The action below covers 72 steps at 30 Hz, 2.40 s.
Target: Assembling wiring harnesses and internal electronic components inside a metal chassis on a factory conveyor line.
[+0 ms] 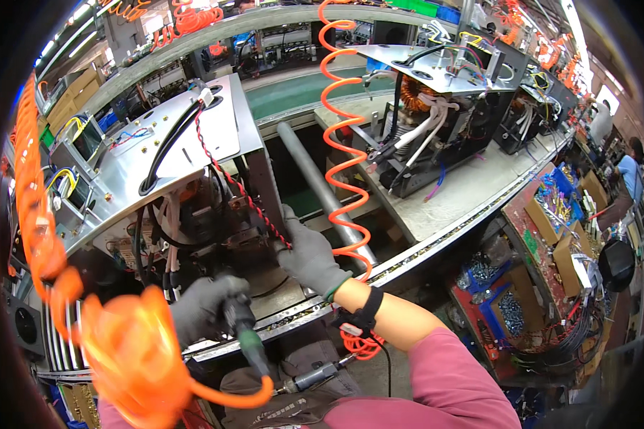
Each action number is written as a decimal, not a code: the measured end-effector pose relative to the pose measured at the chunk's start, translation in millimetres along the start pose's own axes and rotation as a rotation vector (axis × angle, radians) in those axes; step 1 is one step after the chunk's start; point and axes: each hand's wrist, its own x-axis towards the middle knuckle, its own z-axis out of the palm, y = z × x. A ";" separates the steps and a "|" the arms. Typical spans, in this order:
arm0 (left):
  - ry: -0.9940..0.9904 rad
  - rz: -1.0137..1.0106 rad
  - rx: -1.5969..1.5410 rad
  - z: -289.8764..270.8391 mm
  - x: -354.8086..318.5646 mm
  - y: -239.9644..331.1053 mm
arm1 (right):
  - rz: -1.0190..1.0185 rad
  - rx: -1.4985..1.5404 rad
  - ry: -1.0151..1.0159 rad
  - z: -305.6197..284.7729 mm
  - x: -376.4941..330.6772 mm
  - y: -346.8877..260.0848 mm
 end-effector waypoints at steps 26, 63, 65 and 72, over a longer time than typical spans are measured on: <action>-0.033 0.057 -0.035 -19.0 14.6 -17.6 | 0.067 -0.020 0.158 15.4 -1.0 -7.8; -0.084 0.305 0.149 -23.9 25.4 -40.0 | 0.119 0.211 0.764 94.5 9.7 -8.3; -0.101 0.324 0.133 -22.9 25.4 -37.7 | 0.106 0.213 0.755 93.9 10.1 -7.3; 0.034 0.036 -0.196 -13.0 15.8 -24.5 | 0.088 0.179 0.735 94.9 9.8 -5.0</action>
